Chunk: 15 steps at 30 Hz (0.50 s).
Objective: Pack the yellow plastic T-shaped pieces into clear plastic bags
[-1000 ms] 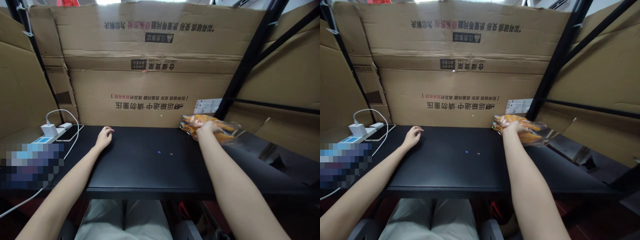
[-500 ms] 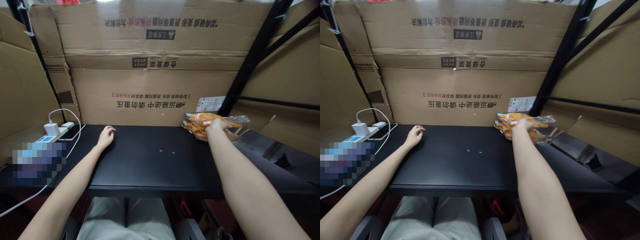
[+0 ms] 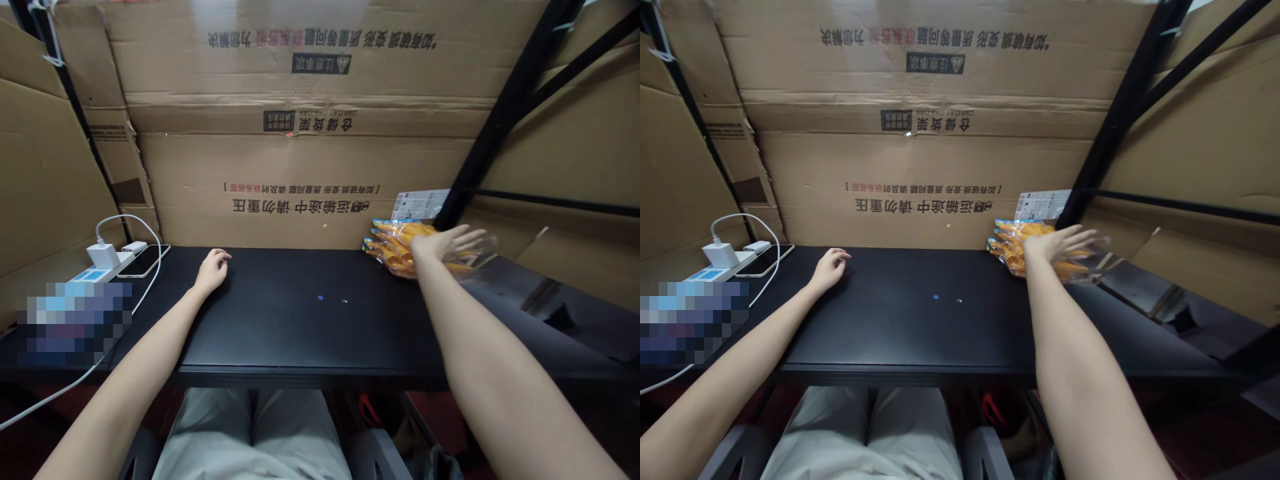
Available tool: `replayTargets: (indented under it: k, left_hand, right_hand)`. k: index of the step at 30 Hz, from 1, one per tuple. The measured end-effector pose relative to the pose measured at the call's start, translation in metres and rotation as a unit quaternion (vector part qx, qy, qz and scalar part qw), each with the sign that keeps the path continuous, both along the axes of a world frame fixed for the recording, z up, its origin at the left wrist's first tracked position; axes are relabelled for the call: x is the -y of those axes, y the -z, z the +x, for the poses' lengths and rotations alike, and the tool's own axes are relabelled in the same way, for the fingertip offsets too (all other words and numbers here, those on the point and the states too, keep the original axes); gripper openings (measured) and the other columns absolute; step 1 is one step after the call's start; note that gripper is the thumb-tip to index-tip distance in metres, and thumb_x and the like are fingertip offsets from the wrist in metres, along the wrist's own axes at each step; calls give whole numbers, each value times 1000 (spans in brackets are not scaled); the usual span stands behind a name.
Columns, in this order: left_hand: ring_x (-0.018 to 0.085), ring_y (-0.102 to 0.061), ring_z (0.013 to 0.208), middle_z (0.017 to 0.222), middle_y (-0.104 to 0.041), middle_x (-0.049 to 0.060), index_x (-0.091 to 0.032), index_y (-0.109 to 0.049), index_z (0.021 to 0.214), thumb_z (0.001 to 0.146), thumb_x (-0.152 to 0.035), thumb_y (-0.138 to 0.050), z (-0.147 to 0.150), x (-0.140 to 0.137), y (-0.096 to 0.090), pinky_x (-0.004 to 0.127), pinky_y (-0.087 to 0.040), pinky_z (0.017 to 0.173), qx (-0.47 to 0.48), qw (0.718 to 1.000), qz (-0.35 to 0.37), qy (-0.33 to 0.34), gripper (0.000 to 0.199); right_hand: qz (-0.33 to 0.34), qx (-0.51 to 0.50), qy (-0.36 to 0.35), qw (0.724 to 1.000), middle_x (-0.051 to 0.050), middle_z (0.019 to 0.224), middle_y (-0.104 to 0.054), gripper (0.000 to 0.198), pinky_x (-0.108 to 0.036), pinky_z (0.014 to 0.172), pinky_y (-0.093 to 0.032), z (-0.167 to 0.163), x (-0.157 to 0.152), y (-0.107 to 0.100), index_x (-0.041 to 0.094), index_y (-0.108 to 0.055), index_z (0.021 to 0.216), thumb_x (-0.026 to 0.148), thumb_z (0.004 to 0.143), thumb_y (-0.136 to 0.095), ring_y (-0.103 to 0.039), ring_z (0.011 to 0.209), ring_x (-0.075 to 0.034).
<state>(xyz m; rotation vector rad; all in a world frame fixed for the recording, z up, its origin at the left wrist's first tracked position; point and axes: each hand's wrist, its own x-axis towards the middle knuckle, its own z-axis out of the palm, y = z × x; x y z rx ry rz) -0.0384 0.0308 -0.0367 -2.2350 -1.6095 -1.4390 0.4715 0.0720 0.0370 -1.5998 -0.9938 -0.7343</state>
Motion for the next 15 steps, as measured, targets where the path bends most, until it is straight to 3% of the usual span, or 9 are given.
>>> replayTargets:
  k: [2, 6, 11, 13, 15]
  left_hand:
    - [14, -59, 79, 100, -59, 5, -20, -66, 84, 73, -13, -45, 0, 0, 0, 28, -49, 74, -3, 1000, 0, 0, 24]
    - [14, -60, 80, 97, -62, 5, -20, -66, 83, 73, -12, -45, 0, 0, -1, 27, -49, 76, -12, 1000, -4, 0, 25]
    - [16, -62, 78, 84, -68, 4, -18, -68, 83, 75, -12, -44, 2, 3, -5, 29, -49, 79, -29, 996, -83, -1, 26]
    - [16, -63, 78, 81, -69, 3, -18, -69, 86, 77, -13, -43, 3, 5, -7, 29, -49, 79, -43, 991, -125, 4, 28]
    - [17, -64, 83, 85, -70, 4, -18, -69, 89, 77, -13, -42, 4, 6, -8, 28, -49, 82, -66, 987, -146, 4, 29]
  right_hand:
    - [-48, -73, -6, 996, -35, 146, -13, 69, -64, 103, -3, -18, 4, -5, -3, -33, 136, 12, 71, -51, -8, 138, -38]
    - [-110, 105, -134, 979, -23, 150, -18, 63, -61, 107, -9, -67, 13, -2, 6, -36, 135, 9, 73, -46, -11, 140, -32]
    - [-199, 185, -292, 917, -16, 148, -29, 54, -43, 104, -36, -117, 16, 41, 10, -47, 129, 7, 76, -42, -38, 130, -26]
    - [-285, 175, -306, 891, -12, 149, -28, 51, -37, 97, -44, -130, 14, 59, 15, -51, 127, 8, 77, -43, -50, 120, -24]
    - [-394, 170, -298, 853, -10, 143, -41, 42, -35, 96, -45, -138, 12, 71, 17, -60, 118, 11, 80, -43, -54, 115, -23]
